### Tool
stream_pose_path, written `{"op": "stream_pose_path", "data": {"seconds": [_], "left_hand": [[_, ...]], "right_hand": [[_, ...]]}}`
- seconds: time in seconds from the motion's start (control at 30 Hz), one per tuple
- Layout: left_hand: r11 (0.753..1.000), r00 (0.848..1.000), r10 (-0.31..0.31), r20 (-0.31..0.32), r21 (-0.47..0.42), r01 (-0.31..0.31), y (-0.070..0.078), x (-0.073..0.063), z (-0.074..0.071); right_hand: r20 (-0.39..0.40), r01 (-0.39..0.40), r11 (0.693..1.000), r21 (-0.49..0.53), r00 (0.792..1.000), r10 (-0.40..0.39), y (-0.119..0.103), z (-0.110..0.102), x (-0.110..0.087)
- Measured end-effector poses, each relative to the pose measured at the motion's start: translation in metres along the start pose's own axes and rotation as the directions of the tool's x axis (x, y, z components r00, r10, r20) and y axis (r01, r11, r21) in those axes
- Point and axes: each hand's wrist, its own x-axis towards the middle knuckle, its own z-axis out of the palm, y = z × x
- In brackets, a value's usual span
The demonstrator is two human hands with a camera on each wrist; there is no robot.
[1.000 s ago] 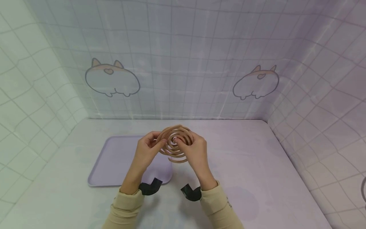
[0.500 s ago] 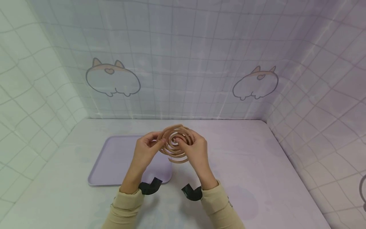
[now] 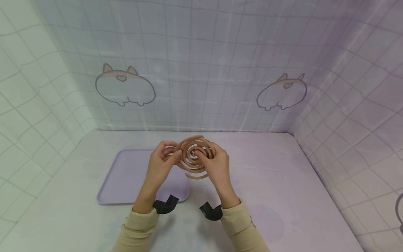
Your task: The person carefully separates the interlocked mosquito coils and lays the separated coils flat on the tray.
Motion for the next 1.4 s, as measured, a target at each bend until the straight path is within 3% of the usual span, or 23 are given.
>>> {"op": "stream_pose_path", "data": {"seconds": [0.37,0.53,0.67,0.93,1.2,1.4], "left_hand": [[0.999,0.996,-0.038,-0.076,0.021,0.039,0.011,-0.002,0.006],[0.991,0.988,0.040,-0.148,0.134,-0.020,0.022,-0.008,0.012],[0.979,0.983,0.085,-0.163,0.197,-0.052,0.033,-0.012,0.016],[0.991,0.986,0.036,-0.162,0.130,-0.015,0.000,-0.003,0.008],[0.991,0.989,0.056,-0.138,0.128,-0.038,-0.002,-0.003,0.007],[0.987,0.988,0.053,-0.142,0.160,-0.030,-0.001,-0.003,0.007]], "right_hand": [[-0.001,-0.017,1.000,-0.002,1.000,0.017,0.002,0.002,0.000],[0.003,-0.027,1.000,0.004,1.000,0.027,0.001,0.002,-0.001],[0.013,-0.033,0.999,0.020,0.999,0.033,0.002,0.002,0.000],[0.054,-0.060,0.994,0.094,0.997,0.055,0.004,0.001,0.001],[0.012,0.022,0.989,0.148,1.000,-0.024,0.002,0.000,0.007],[-0.015,0.011,0.980,0.197,1.000,-0.009,0.001,0.001,0.012]]}}
